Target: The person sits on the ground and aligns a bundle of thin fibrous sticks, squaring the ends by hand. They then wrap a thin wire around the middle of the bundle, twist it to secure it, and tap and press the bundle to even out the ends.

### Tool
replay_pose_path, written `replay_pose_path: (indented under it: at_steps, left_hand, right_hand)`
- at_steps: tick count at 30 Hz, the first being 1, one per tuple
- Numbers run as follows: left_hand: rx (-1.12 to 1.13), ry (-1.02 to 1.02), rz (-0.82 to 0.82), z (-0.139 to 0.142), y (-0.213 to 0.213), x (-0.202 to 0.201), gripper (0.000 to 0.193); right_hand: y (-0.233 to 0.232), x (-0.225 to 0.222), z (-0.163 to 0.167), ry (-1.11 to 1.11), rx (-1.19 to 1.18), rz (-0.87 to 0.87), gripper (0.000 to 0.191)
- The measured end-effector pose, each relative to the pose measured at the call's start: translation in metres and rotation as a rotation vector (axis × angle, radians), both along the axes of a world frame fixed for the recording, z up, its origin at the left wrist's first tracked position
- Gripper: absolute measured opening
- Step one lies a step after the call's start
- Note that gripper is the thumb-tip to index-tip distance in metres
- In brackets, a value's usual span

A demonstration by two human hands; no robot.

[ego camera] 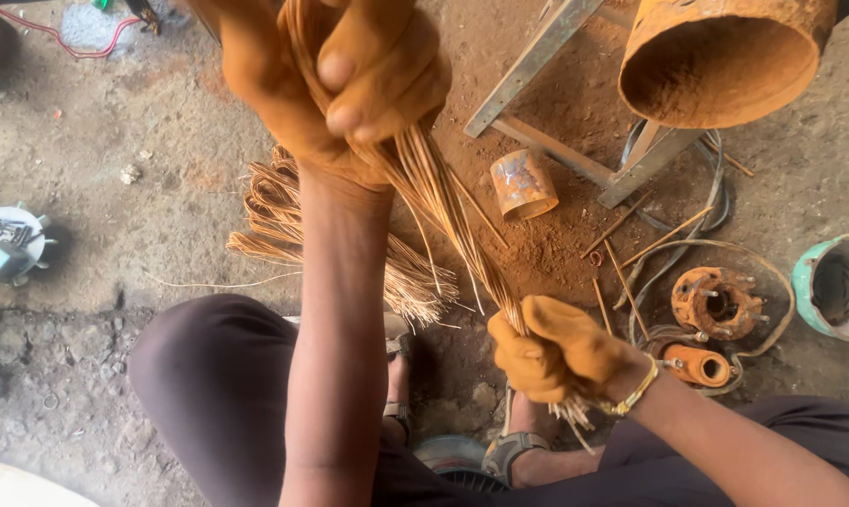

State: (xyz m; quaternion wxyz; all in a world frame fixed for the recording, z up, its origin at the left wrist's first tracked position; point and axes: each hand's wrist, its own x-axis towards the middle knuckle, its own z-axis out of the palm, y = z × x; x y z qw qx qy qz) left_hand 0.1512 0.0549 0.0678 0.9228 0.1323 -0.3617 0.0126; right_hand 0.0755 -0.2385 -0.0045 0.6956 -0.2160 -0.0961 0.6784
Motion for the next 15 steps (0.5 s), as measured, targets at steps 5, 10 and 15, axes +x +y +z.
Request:
replay_pose_path:
  at_steps: [5, 10, 15]
  left_hand:
    - [0.183, 0.295, 0.379, -0.013, 0.0, 0.003, 0.041]
    - [0.18, 0.637, 0.504, -0.025, -0.009, 0.016, 0.039]
    - [0.306, 0.715, 0.831, -0.046, -0.026, 0.031, 0.027]
  right_hand:
    - [0.004, -0.009, -0.01, -0.366, -0.317, -0.291, 0.044]
    - [0.015, -0.014, -0.024, -0.895, -0.585, -0.493, 0.042]
    - [0.016, -0.008, -0.06, -1.52, -0.623, -0.615, 0.043]
